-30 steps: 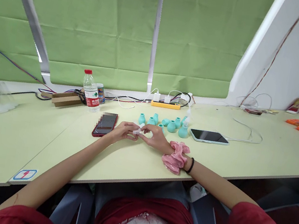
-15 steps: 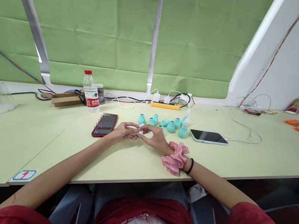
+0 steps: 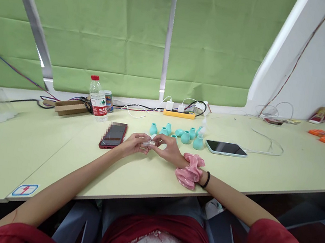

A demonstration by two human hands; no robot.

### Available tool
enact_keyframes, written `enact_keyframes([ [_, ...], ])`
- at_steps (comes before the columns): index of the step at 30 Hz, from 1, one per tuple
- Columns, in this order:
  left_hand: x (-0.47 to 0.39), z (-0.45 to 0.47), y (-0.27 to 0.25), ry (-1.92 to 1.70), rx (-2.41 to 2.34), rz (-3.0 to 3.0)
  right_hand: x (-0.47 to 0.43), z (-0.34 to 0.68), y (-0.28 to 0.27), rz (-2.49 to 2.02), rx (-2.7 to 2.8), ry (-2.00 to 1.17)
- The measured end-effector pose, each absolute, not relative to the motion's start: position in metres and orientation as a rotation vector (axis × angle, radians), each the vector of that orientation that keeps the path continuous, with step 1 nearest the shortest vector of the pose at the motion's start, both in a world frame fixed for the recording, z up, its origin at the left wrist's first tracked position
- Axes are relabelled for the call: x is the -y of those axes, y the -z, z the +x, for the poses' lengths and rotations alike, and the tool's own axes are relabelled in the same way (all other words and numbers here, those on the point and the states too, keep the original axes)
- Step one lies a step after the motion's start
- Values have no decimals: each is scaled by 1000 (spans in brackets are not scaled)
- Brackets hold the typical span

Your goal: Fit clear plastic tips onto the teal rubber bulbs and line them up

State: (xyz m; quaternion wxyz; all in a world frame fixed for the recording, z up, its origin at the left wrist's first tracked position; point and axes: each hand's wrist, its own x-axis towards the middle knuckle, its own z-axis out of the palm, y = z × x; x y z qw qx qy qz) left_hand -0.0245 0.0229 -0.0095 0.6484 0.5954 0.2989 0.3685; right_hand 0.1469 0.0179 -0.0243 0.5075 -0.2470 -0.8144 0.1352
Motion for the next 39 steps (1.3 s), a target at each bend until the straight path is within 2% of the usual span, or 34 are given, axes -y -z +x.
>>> enact_keyframes([
  [15, -15, -22, 5, -823, -681, 1445, -11, 146, 19, -593, 1982, -346],
  [21, -9, -22, -1, -857, -667, 1525, -9, 154, 3, -637, 1885, -189],
  [28, -14, -20, 6, -866, -629, 1376, -35, 184, -15, -1001, 1774, 36],
  [34, -18, -19, 7, -902, -683, 1267, -43, 191, -15, -1433, 1974, -5],
  [39, -20, -19, 9, -888, -699, 1322, -50, 194, -6, -1610, 2185, -43],
])
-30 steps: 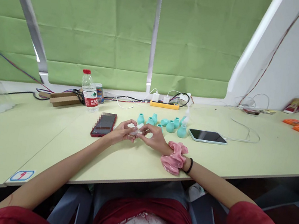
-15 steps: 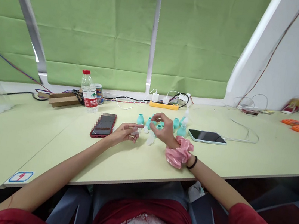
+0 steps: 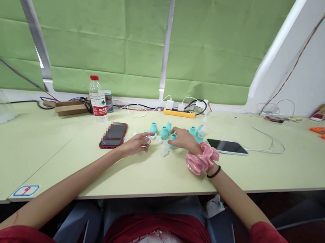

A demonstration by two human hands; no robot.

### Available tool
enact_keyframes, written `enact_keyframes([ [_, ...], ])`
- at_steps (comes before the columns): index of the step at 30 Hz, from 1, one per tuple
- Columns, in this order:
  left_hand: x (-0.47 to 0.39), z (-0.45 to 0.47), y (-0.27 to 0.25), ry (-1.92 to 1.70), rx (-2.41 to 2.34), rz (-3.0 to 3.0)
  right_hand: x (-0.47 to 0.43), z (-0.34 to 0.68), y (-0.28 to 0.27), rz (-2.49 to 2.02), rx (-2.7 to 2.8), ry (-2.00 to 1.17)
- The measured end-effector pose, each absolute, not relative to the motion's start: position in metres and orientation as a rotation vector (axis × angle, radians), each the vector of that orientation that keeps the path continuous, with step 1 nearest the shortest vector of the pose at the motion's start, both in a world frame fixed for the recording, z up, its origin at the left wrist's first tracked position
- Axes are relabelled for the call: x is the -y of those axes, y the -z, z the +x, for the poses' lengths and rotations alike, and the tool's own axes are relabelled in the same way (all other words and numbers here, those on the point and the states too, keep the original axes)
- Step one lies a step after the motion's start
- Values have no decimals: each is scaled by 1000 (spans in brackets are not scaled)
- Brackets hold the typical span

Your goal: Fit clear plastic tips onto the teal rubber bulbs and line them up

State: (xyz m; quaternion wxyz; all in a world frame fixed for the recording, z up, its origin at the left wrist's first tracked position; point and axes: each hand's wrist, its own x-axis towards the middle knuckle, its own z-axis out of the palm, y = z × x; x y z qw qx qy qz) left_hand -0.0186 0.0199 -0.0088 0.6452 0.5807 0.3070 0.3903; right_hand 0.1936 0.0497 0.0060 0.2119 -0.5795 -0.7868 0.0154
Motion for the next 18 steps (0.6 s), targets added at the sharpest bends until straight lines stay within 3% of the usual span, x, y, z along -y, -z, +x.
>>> enact_keyframes([
  [11, -19, -19, 5, -1100, -934, 1814, -45, 189, -12, -1254, 1993, -107],
  [18, -13, -18, 0, -1216, -945, 1597, -28, 169, -3, -906, 1960, -316],
])
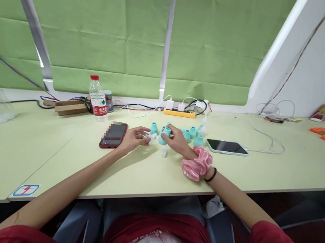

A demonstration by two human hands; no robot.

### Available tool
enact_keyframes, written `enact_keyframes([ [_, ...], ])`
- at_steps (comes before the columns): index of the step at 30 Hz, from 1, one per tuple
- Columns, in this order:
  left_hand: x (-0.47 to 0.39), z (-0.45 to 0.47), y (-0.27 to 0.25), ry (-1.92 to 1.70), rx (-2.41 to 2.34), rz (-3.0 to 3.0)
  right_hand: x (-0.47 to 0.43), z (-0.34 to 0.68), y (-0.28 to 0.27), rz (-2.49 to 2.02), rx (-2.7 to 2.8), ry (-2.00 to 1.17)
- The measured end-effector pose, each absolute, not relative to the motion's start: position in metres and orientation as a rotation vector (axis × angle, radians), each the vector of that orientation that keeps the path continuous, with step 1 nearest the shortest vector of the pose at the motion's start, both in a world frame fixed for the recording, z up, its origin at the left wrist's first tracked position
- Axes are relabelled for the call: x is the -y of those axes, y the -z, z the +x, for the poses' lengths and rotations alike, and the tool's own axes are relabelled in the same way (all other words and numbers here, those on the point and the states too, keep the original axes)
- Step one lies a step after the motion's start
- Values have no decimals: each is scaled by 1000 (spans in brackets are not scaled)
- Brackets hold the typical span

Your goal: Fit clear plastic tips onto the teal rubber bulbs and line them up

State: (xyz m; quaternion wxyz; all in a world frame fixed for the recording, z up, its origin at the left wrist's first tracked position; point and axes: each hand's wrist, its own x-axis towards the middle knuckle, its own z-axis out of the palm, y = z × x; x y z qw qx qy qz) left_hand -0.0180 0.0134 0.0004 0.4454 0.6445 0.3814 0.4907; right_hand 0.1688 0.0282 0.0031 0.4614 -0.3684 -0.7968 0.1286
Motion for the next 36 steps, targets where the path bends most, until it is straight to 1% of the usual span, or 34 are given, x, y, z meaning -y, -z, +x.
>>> enact_keyframes([
  [4, -15, -21, -1, -1232, -1008, 1536, -25, 161, 5, -857, 1983, -283],
  [9, -15, -23, -4, -1266, -919, 1420, -27, 162, 8, -884, 2029, -98],
  [13, -13, -21, -6, -1199, -840, 1397, -29, 163, 10, -929, 2070, 89],
  [15, -13, -21, -6, -1169, -840, 1407, -29, 162, 11, -906, 2094, 133],
  [21, -12, -22, -4, -1141, -860, 1442, -27, 161, 13, -855, 2178, 127],
  [28, -10, -19, -4, -1039, -901, 1639, -27, 163, 19, -874, 2262, 133],
  [36, -8, -22, -10, -976, -900, 1711, -28, 162, 20, -923, 2230, 165],
])
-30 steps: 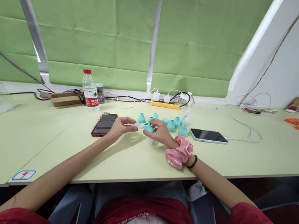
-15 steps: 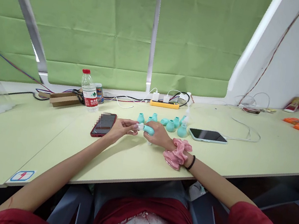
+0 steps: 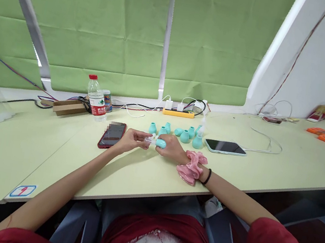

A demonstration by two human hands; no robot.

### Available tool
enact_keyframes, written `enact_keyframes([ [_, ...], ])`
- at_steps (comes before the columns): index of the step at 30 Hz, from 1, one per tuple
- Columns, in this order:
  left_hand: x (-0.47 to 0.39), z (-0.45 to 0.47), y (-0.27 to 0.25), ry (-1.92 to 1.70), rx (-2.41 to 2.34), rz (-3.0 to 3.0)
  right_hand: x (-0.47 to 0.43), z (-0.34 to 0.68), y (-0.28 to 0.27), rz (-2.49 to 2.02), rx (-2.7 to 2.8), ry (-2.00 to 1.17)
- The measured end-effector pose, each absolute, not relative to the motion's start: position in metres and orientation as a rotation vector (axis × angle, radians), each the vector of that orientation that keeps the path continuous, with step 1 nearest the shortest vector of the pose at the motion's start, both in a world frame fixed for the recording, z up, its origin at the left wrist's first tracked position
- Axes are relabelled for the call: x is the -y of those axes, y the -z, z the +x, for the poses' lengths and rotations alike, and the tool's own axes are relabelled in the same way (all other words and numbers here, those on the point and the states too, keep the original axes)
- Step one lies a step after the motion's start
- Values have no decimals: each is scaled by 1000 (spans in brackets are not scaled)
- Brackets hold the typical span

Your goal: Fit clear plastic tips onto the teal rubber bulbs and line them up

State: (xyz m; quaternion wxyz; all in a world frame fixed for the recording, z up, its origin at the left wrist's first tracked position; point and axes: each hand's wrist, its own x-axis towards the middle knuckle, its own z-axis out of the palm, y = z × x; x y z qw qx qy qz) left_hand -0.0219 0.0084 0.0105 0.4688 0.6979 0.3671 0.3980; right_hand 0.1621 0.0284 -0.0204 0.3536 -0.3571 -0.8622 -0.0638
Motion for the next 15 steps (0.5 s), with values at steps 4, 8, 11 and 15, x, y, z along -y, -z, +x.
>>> enact_keyframes([
  [4, -8, -21, -9, -943, -914, 1742, -28, 162, 20, -871, 2246, 121],
  [8, -11, -21, -3, -951, -914, 1888, -27, 162, 20, -857, 2244, 71],
  [11, -12, -22, -2, -944, -934, 1968, -25, 161, 21, -874, 2231, 78],
  [15, -9, -21, -3, -946, -971, 2025, -24, 160, 22, -889, 2230, 27],
])
